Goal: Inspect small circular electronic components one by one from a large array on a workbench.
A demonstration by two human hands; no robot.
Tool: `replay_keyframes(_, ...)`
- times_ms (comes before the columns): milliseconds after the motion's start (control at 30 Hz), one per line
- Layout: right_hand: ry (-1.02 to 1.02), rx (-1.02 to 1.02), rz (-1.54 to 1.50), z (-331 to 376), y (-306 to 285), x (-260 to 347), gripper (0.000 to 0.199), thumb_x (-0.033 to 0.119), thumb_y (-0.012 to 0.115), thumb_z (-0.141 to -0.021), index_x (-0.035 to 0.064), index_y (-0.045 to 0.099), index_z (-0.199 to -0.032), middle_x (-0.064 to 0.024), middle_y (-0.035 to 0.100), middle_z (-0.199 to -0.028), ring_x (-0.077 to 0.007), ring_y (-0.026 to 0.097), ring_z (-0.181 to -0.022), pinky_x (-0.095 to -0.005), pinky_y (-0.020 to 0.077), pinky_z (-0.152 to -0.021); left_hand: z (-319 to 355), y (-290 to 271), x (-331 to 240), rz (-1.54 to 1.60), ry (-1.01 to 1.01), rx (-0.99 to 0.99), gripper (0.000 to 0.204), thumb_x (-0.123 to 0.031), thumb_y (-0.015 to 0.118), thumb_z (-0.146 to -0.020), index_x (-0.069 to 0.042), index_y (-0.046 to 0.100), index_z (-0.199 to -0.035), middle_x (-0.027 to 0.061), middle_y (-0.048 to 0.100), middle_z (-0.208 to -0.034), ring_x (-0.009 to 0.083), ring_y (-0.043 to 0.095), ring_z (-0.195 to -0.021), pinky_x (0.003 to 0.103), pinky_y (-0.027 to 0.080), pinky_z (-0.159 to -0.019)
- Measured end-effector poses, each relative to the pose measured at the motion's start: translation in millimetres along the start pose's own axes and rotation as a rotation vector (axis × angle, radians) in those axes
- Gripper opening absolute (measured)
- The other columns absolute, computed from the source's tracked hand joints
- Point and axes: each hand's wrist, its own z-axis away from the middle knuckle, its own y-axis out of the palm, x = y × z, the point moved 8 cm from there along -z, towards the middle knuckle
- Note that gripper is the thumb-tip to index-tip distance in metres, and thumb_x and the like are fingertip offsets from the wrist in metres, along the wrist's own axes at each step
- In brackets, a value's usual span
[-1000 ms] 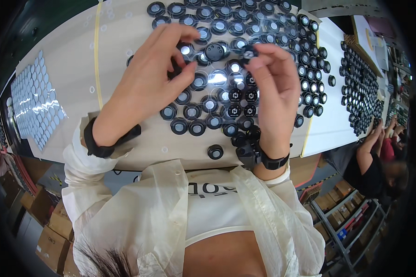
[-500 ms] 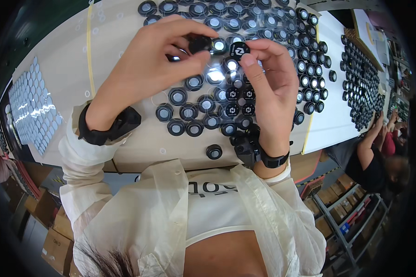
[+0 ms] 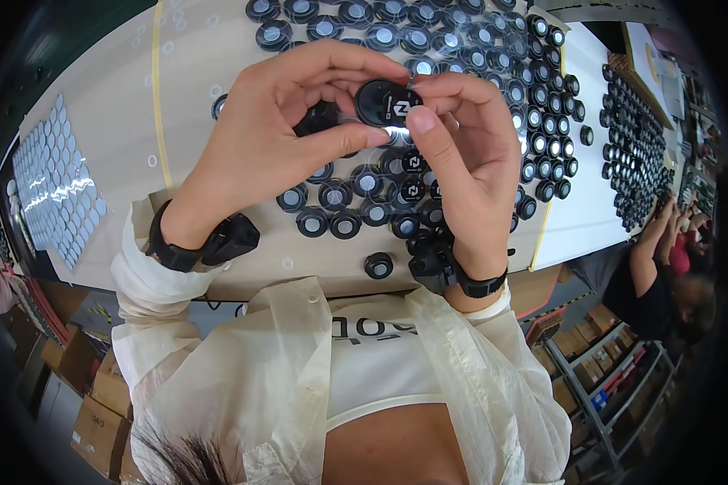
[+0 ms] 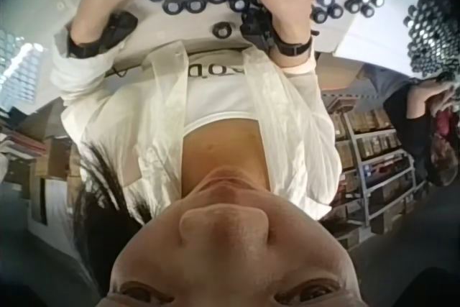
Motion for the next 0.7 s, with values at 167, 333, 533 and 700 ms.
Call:
replay_keyframes(167,0.054,-0.039,-0.031,0.5,-2.6,-3.8,0.025,0.000,0.070,-0.090,-0.0016,0.060,-0.113,-0.0073,0.067,-0.101,-0.0116,0.061,-0.094,-0.0279,0.0460,-0.091,-0.2,-4.0,-1.8,-0.072,0.088,-0.045,0.044,0.011,0.075,-0.080,0.005,0.063,-0.121,0.0161,0.063,-0.129,0.0203,0.063,-0.115,0.033,0.052,-0.097)
replay_keyframes(333,-0.009,-0.067,-0.027,-0.3,-2.3,0.8,0.024,0.000,0.073,-0.088,-0.0020,0.063,-0.110,-0.0078,0.069,-0.101,-0.0125,0.063,-0.097,-0.0294,0.0463,-0.094,1.8,-1.9,-6.4,-0.139,0.137,-0.026,0.044,0.012,0.074,-0.080,0.005,0.064,-0.123,0.0164,0.065,-0.126,0.0201,0.064,-0.113,0.032,0.054,-0.093)
replay_keyframes(533,-0.059,-0.115,-0.058,0.6,-7.9,0.5,0.018,0.001,0.078,-0.085,-0.0024,0.069,-0.100,-0.0099,0.072,-0.099,-0.0175,0.061,-0.109,-0.0323,0.0461,-0.097,3.1,-2.3,-4.5,-0.091,0.091,-0.083,0.049,0.011,0.075,-0.079,0.006,0.063,-0.127,0.0161,0.067,-0.125,0.0185,0.066,-0.107,0.031,0.054,-0.092)
replay_keyframes(700,-0.028,-0.125,0.020,0.8,-9.4,-1.3,0.015,0.002,0.079,-0.083,-0.0005,0.074,-0.097,-0.0075,0.073,-0.099,-0.0199,0.060,-0.111,-0.0335,0.0462,-0.096,4.4,-2.3,-4.4,-0.130,0.083,-0.082,0.048,0.012,0.075,-0.078,0.006,0.065,-0.125,0.0155,0.067,-0.125,0.0168,0.065,-0.106,0.030,0.055,-0.090)
